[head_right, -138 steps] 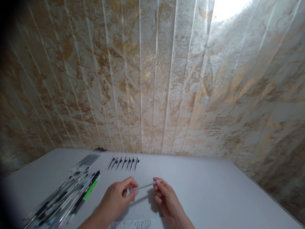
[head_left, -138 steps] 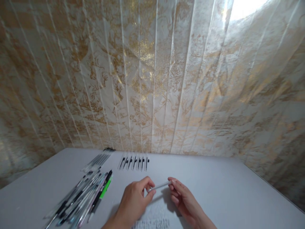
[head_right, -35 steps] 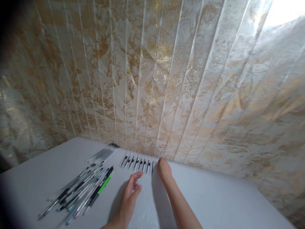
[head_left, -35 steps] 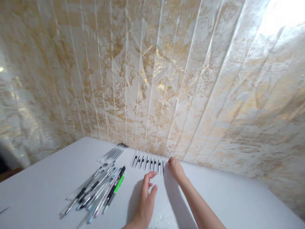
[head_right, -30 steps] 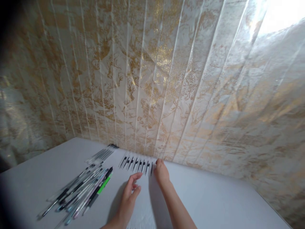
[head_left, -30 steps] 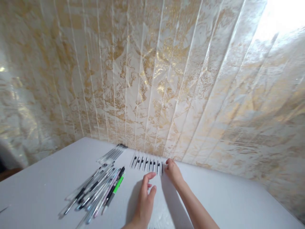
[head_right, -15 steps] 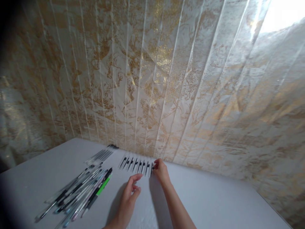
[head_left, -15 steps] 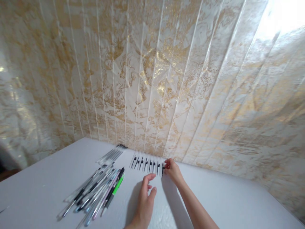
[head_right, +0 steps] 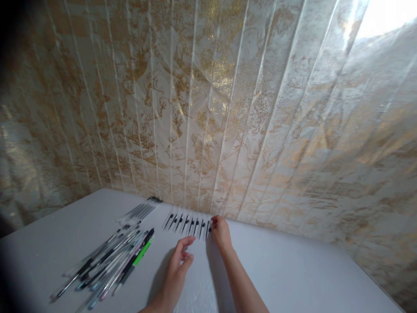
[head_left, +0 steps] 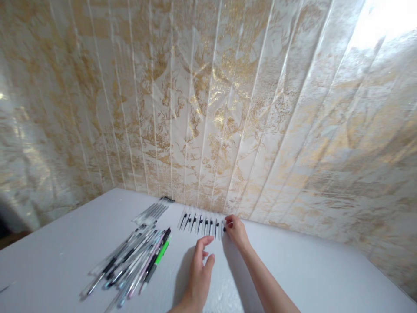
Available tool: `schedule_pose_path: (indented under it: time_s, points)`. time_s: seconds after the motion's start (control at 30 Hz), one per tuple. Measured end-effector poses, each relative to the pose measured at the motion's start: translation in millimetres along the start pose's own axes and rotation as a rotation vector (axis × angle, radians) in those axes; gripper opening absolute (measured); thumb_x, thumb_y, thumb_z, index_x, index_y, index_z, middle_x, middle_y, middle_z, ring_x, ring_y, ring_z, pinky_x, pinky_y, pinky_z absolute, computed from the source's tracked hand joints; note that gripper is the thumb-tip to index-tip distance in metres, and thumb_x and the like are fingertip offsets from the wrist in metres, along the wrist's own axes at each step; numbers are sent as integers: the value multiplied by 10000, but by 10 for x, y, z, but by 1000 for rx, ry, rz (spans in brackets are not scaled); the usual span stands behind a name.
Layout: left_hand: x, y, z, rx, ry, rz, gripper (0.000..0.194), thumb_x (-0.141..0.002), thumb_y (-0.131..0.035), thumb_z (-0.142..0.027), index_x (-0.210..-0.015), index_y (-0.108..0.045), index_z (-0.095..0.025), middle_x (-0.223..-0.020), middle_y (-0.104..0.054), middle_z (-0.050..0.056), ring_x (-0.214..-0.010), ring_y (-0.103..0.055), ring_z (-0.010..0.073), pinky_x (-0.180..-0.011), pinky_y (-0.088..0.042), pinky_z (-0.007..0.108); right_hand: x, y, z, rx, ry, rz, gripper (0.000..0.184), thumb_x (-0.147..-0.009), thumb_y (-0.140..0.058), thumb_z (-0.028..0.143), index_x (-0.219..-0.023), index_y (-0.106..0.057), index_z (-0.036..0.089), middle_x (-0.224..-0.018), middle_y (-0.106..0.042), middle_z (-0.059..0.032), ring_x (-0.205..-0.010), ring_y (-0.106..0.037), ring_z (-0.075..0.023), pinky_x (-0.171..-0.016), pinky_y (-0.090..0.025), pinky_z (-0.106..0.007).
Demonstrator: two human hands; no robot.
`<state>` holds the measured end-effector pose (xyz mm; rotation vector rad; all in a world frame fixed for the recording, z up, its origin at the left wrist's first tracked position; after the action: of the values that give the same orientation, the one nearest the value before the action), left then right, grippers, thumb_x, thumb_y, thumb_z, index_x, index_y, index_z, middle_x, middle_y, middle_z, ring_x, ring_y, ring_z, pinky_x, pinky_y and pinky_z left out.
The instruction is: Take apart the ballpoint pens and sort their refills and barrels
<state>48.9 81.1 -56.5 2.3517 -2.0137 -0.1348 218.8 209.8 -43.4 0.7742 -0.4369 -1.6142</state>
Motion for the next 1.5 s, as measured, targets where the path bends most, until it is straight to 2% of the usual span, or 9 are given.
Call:
schedule_pose_path:
  time_s: [0.7,0.83,0.93,1.03,1.13,1.23,1.33,1.4,1.5]
  points:
    - [-12,-18,56,-28,-21,16,370,-794,-433,-264,-1154,-513,-230,-1296,-569,53,-1058,-537,210,-990,-382,347,84,22,-18,-91,-5,21,333,-591,-475,76,-864,-632,183,-805,-678,-42,-711,-616,-181,-718,-472,-274]
    - [1,-4,51,-17,-22,-15,367,-784,-442,-257,-1140,-530,-232,-1278,-591,55,-1068,-558,208,-979,-404,342,202,146,-63,-150,-32,50,317,-583,-493,123,-858,-636,188,-766,-684,-36,-676,-617,-185,-658,-473,-276]
    - [-85,75,-123,-86,-61,-36,381,-757,-456,-213,-1125,-553,-203,-1243,-623,88,-1131,-565,216,-939,-447,330,462,355,-160,-206,-48,77,290,-584,-513,173,-842,-644,188,-684,-679,-28,-635,-621,-198,-606,-474,-280]
    - [-399,341,-411,-203,-129,-53,360,-775,-499,-193,-1125,-582,-194,-1216,-641,88,-1092,-603,214,-906,-479,321,847,620,-368,-355,-73,105,224,-634,-582,255,-826,-676,187,-824,-727,-74,-730,-645,-224,-672,-493,-306]
    - [-904,910,-607,-318,-147,-119,287,-848,-524,-166,-1127,-589,-176,-1173,-645,73,-1097,-593,194,-960,-464,330,1209,861,-633,-448,-100,103,212,-718,-638,339,-858,-702,194,-879,-724,-88,-858,-640,-248,-765,-492,-320]
    - [-1358,1644,-560,-498,-59,-223,272,-910,-594,-252,-1165,-581,-158,-1206,-606,81,-1081,-593,235,-922,-495,448,1405,972,-847,-487,-135,74,256,-741,-669,432,-830,-701,193,-799,-701,-72,-756,-616,-216,-688,-486,-297]
    - [-1598,2209,-360,-662,60,-273,336,-923,-597,-333,-1219,-559,-177,-1236,-586,83,-1040,-612,234,-866,-531,447,1427,948,-948,-541,-165,40,313,-735,-671,492,-799,-689,186,-707,-668,-52,-638,-562,-176,-591,-457,-269]
    - [-1676,2392,-217,-740,111,-261,333,-918,-607,-329,-1213,-563,-182,-1219,-595,77,-1031,-618,231,-852,-538,430,1398,907,-958,-566,-174,29,324,-725,-677,502,-792,-685,185,-699,-666,-53,-621,-552,-170,-572,-445,-265]
    - [-1746,2449,-98,-807,89,-250,330,-919,-606,-332,-1209,-565,-180,-1210,-599,76,-1020,-622,229,-845,-541,426,1377,884,-934,-600,-184,18,311,-722,-675,493,-785,-677,189,-706,-670,-62,-621,-556,-177,-571,-440,-274]
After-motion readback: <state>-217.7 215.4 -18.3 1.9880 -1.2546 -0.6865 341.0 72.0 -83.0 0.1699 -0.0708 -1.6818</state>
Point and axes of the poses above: each hand's wrist, its own x-axis away from the middle knuckle, its own y-axis out of the back of the hand, z = x × y, the point moved 10 cm from there along -x, towards the middle knuckle
